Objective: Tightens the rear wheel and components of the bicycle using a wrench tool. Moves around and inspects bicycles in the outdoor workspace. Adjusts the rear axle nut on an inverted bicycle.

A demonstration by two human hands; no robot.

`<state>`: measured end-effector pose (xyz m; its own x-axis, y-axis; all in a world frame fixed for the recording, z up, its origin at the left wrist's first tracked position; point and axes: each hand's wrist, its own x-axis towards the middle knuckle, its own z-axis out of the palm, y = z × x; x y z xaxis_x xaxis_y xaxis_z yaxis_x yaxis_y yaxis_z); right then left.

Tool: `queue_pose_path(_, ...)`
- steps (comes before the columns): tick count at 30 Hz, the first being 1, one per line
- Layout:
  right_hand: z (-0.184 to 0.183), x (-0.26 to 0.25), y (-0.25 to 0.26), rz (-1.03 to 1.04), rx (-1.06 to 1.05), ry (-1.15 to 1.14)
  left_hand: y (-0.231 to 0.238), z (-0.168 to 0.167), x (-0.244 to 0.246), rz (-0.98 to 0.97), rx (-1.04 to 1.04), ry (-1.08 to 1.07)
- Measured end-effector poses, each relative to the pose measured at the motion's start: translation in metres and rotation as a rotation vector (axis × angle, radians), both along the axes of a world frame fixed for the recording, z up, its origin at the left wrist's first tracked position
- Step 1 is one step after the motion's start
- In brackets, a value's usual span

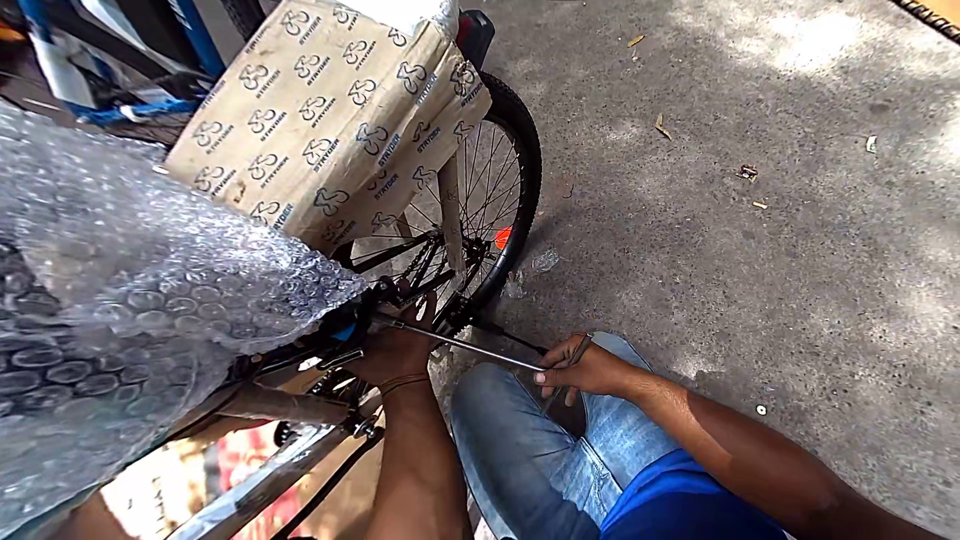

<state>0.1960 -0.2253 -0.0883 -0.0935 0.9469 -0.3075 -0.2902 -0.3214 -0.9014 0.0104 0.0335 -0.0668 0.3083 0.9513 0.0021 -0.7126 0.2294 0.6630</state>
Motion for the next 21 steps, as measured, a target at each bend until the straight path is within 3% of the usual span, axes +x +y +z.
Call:
queue_pose_path(8,0.002,-0.001,-0.003,0.001,0.007,0.140,0.012,-0.005,-0.007,-0.058,-0.025,0.133)
queue_pose_path(12,-0.001,-0.012,-0.003,-0.094,0.024,0.100,0.010,0.000,-0.008,0.009,-0.121,0.118)
queue_pose_path(15,-0.011,-0.024,-0.005,-0.205,0.114,-0.331,0.014,-0.005,-0.015,0.025,-0.116,0.139)
queue_pose_path(18,-0.025,-0.034,-0.006,-0.329,0.348,-1.146,0.016,-0.004,-0.022,0.015,-0.091,0.117)
queue_pose_path(19,-0.025,-0.038,-0.006,-0.348,0.371,-1.321,0.015,-0.002,-0.023,0.016,-0.092,0.107)
queue_pose_path(21,-0.021,-0.044,-0.004,-0.339,0.411,-1.470,0.017,-0.001,-0.022,0.022,-0.083,0.104)
